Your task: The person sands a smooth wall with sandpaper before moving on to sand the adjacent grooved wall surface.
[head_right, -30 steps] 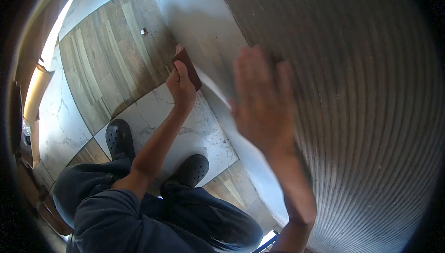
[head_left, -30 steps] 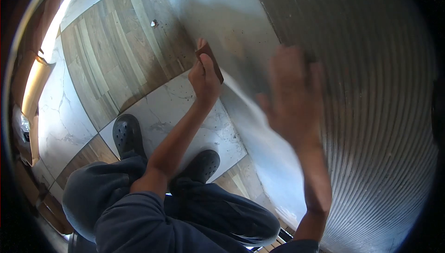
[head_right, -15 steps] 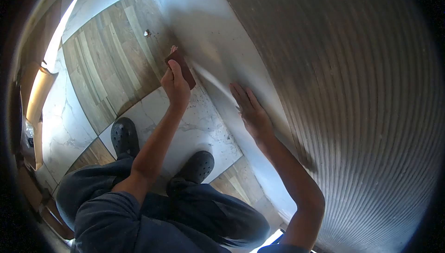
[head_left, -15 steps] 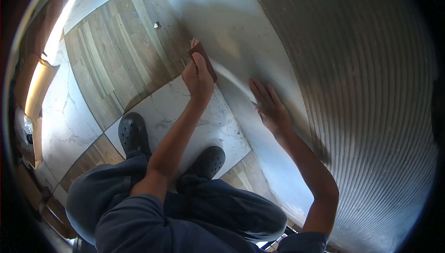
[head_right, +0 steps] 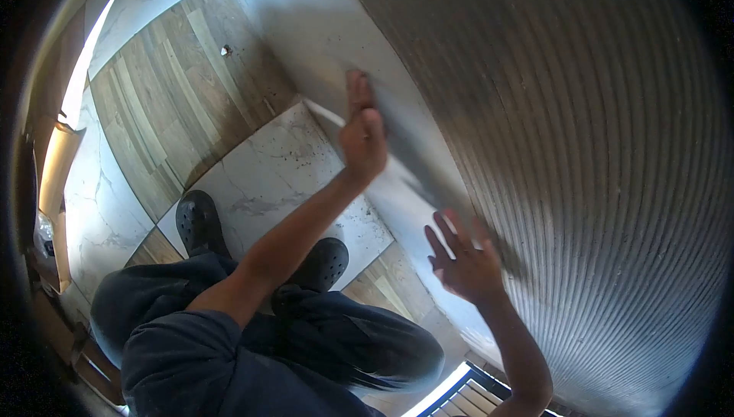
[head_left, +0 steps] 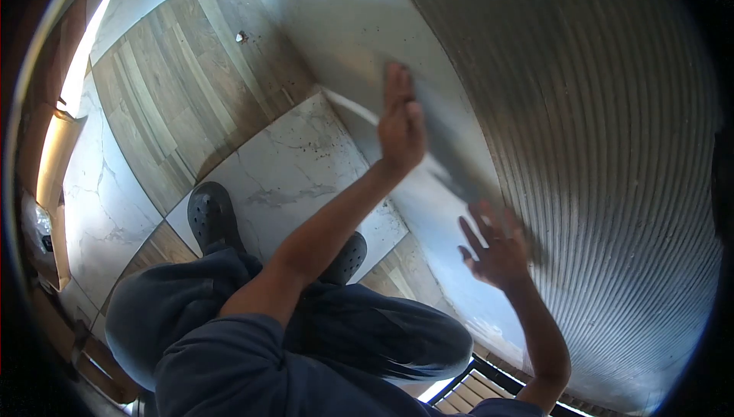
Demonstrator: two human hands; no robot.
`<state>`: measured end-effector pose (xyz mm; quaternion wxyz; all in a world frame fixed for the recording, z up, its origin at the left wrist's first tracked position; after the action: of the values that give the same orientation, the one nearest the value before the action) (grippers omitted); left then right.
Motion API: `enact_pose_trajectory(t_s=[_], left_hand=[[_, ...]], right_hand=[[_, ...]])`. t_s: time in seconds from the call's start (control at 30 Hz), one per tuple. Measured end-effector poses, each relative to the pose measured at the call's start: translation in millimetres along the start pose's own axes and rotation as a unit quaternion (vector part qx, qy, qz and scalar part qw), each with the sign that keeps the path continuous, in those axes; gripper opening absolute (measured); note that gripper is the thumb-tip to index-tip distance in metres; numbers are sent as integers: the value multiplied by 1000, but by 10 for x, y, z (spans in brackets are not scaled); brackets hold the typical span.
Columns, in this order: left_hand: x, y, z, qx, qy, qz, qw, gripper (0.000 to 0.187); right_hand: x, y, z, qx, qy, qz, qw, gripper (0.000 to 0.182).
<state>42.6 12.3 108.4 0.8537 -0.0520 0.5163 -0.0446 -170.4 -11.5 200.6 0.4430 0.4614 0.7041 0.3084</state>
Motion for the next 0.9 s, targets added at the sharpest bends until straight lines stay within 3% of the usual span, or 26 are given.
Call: enact_pose_trajectory(t_s=[0.13, 0.2, 0.23, 0.3, 0.4, 0.43, 0.5, 0.53, 0.6, 0.67, 0.77, 0.83, 0.9], left_hand=[[-358, -279, -422, -31, -63, -2, 998, 47], [-354, -473, -955, 58, -130, -5, 990, 45], [-255, -460, -1005, 56, -132, -7, 990, 45], [-221, -416, -1082, 71, -224, -18, 972, 41], [-389, -404, -748, 89, -156, -55, 982, 47], [-500, -439, -655, 93, -149, -52, 983, 47], [-664, -499, -525, 80, -154, -61, 983, 48], [-514, -530, -570, 83, -155, -54, 983, 48], [-261, -454, -713, 43, -243, -36, 968, 43], [-6, -302, -585, 35, -261, -34, 964, 43], [886, -386, -758, 142, 13, -30, 989, 53], [876, -512, -915, 164, -16, -29, 986, 52], [660, -950, -1401, 392, -100, 101, 909, 52]], right_hand=[[-412, 1407, -91, -269, -21, -128, 954, 51], [-523, 2058, -106, -326, -15, -219, 919, 50], [-558, 2277, -145, -333, -18, -260, 906, 45], [-618, 2563, -208, -343, -19, -302, 889, 40], [-772, 2706, -251, -345, -2, -375, 860, 36], [-786, 2694, -291, -400, 109, -396, 819, 33], [-792, 2612, -538, -452, 218, -398, 768, 38], [-879, 2612, -596, -404, 147, -409, 805, 39], [-1058, 2541, -578, -356, 72, -415, 834, 42], [-1103, 2540, -595, -394, 92, -370, 836, 45], [-1130, 2506, -604, -424, 88, -346, 833, 45], [-1096, 2517, -680, -451, 71, -346, 820, 43], [-1088, 2537, -755, -484, 53, -328, 809, 41]])
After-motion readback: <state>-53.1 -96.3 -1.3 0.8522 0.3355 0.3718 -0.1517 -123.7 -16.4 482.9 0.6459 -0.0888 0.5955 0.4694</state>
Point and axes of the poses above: each hand's wrist, its own z-axis towards the middle knuckle, its own y-axis out of the back of the hand, x = y × z, the point moved 10 cm from there along z, towards the middle knuckle, and after that the axes turned 5 degrees about z, right-handed, at the moved point
